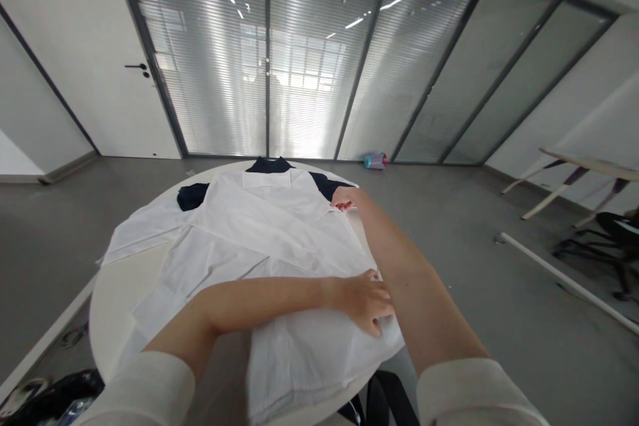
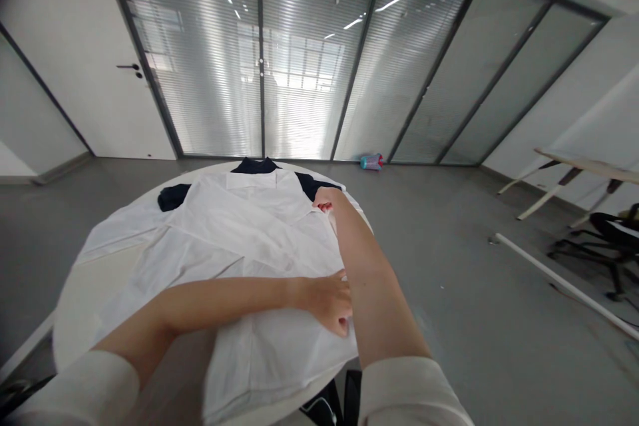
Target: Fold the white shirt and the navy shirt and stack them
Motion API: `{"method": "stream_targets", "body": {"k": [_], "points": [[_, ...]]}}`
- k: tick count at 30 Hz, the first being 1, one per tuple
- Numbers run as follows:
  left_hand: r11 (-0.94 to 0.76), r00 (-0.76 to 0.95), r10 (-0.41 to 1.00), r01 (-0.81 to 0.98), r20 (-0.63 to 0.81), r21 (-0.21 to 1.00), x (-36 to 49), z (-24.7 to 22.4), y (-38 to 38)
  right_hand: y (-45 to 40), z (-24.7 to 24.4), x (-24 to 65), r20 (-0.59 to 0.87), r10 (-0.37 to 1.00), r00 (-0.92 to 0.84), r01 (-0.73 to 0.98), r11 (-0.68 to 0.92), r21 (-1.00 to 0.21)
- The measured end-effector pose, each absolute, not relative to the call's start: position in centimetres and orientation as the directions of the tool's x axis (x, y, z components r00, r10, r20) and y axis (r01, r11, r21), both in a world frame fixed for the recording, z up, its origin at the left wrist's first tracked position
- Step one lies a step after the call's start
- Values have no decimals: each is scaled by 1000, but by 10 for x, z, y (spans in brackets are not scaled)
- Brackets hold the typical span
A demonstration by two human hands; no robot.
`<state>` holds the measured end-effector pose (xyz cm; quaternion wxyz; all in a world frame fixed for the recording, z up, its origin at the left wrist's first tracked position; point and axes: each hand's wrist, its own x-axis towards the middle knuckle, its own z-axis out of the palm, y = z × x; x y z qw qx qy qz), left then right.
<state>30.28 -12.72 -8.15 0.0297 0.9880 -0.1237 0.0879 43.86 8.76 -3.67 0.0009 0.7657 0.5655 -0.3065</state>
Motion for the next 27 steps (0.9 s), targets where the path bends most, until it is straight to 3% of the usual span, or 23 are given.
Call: {"method": "stream_targets", "body": {"k": [11,17,22,27], "points": [[-979,974,-169,-184,150,92,328,-83,-120,74,-31,448,-501,864,35,854,-287,-435],[-985,965,-155,-167,214,41,330,-86,-117,83,-37,453,-520,854,13,858,-277,-432],[-960,904,-279,-269,323,-76,321,-85,-109,86,-38,453,-520,854,11,870,-265,-416],[-920,872,-375,-308,314,-241,308,-81,-111,84,-36,449,-520,854,30,883,-266,-386]]}}
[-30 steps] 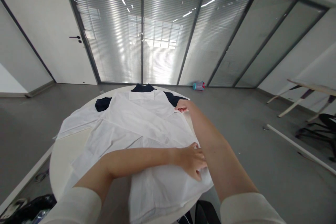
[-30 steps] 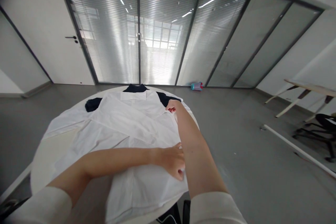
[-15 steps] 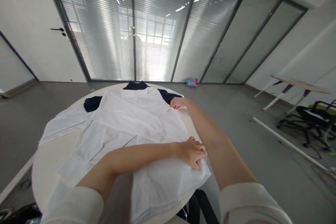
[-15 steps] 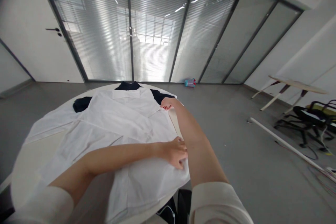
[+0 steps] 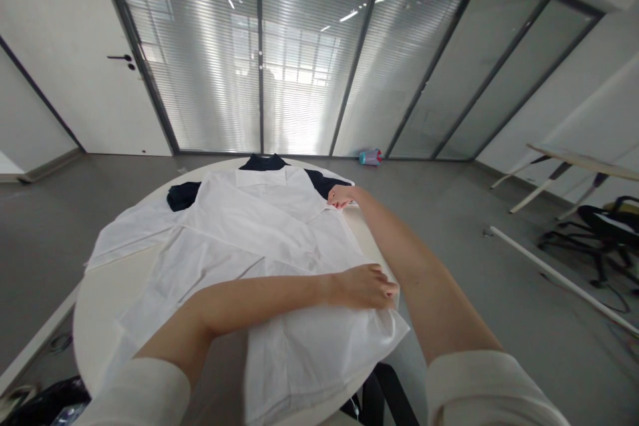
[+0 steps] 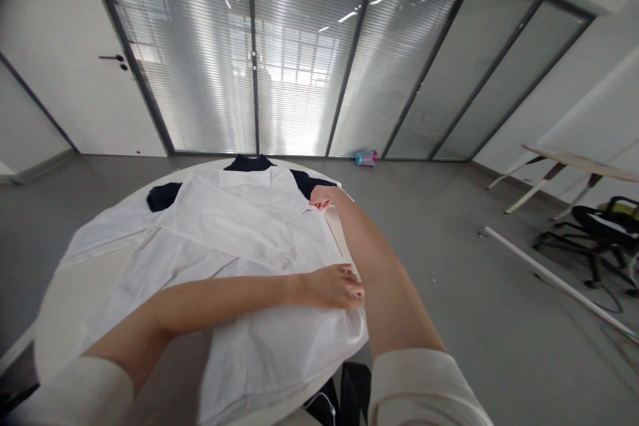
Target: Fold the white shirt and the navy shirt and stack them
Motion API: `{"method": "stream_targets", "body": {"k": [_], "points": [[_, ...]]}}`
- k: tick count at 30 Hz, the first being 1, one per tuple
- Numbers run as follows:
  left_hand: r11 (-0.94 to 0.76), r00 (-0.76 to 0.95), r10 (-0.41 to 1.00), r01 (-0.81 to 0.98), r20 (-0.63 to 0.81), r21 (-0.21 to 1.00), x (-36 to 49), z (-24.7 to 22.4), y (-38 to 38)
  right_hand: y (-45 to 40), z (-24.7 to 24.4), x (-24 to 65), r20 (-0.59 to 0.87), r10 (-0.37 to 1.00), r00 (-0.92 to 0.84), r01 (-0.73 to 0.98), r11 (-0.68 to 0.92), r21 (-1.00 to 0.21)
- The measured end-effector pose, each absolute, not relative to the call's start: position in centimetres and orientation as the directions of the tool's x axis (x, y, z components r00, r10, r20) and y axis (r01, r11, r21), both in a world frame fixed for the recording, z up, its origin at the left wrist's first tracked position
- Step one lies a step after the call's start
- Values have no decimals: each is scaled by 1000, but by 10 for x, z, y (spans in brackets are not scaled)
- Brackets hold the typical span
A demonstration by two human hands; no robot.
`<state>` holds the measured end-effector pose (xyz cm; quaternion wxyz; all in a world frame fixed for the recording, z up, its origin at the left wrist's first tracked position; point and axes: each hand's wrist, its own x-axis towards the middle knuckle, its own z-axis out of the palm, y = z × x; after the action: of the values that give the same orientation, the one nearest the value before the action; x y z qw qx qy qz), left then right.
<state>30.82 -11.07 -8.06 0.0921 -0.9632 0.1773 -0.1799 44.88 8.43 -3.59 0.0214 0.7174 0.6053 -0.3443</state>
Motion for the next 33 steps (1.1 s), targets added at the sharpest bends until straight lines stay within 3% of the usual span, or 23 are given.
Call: {"method": "stream_targets", "body": {"k": [9,17,23,33], "points": [[-922,860,-332,-210,387,-325,302,-85,-115,81,-31,443,-497,865,70,895,-274,-352],[-929,809,-352,-241,470,-280,269,-70,-113,77,-29,441,-459,885,79,879,-279,-386],[-961,870,-255,-178,422,-213,232,-52,-120,82,-28,436,-415,901,123,848,-313,-428],[-965,868,-221,-128,444,-230,175,-41,-140,115,-45,401,-306,920,244,847,-355,-396]]}}
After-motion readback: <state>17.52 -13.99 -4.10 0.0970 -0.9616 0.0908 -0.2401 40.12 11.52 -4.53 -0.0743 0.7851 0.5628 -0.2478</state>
